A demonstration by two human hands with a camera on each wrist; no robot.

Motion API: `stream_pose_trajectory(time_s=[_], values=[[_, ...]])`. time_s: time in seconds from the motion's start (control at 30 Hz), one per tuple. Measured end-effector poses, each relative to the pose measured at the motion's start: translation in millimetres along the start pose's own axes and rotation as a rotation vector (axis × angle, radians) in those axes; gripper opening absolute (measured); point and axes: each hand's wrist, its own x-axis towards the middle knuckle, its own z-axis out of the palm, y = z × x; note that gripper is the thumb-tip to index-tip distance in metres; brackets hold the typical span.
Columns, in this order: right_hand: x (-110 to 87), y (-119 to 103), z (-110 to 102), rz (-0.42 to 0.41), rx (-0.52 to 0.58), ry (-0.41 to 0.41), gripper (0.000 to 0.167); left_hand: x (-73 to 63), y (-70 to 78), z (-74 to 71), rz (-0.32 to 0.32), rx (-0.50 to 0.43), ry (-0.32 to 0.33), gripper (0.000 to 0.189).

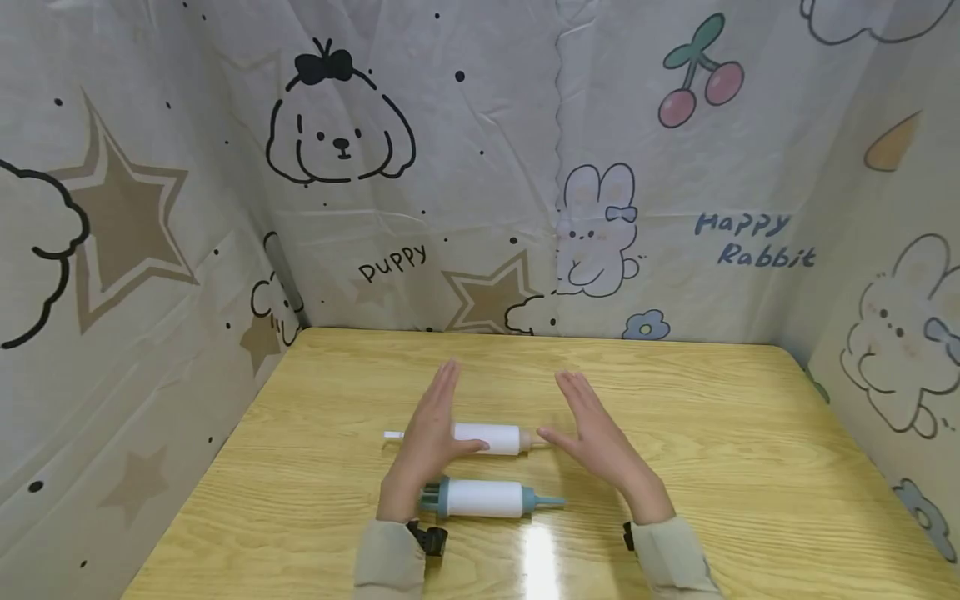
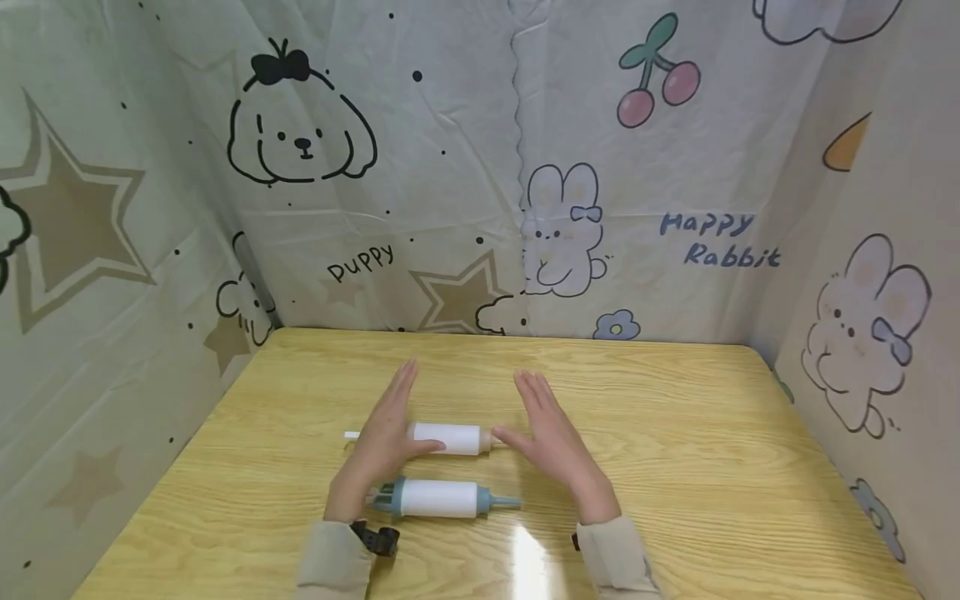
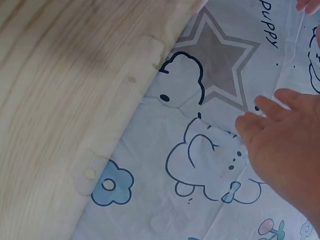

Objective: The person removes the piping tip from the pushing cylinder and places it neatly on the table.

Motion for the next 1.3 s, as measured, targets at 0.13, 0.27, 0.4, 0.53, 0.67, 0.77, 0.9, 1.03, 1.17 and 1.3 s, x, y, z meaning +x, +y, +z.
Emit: stream_pose_trajectory(time_s=[0.13,0.27,0.4,0.53,0.67,0.77,0.9,1.03,1.17,1.3], values=[[2.5,-1.8,2.9,-0.013,0.041,-0.056,0.091,-2.4,-7.5,-6.3,-0.037,-0.087,-0.037,0.123],[4.9,-4.0,5.4,-0.038,0.051,-0.102,0.090,-4.6,-16.2,-9.7,-0.073,-0.159,-0.073,0.118],[8.1,-4.4,8.6,-0.029,0.063,-0.154,0.086,-6.4,-22.5,-10.5,-0.136,-0.204,-0.116,0.110],[11.5,-3.2,13.1,-0.029,0.059,-0.189,0.081,-8.0,-27.3,-9.6,-0.157,-0.193,-0.139,0.098],[13.8,-3.1,17.0,-0.029,0.039,-0.209,0.075,-10.7,-30.5,-9.0,-0.165,-0.187,-0.167,0.089],[15.3,-2.1,20.5,-0.037,0.018,-0.228,0.069,-13.5,-32.6,-8.3,-0.170,-0.205,-0.194,0.085],[17.4,1.9,26.3,-0.097,-0.038,-0.237,0.061,-16.4,-36.0,-6.6,-0.166,-0.238,-0.212,0.079],[19.1,3.8,30.4,-0.138,-0.087,-0.237,0.050,-17.9,-39.1,-5.3,-0.155,-0.281,-0.230,0.075],[21.4,2.2,32.9,-0.123,-0.088,-0.245,0.039,-18.5,-41.6,-4.7,-0.152,-0.333,-0.255,0.072],[24.2,0.3,33.8,-0.109,-0.082,-0.248,0.029,-16.9,-43.1,-4.9,-0.143,-0.368,-0.261,0.065]])
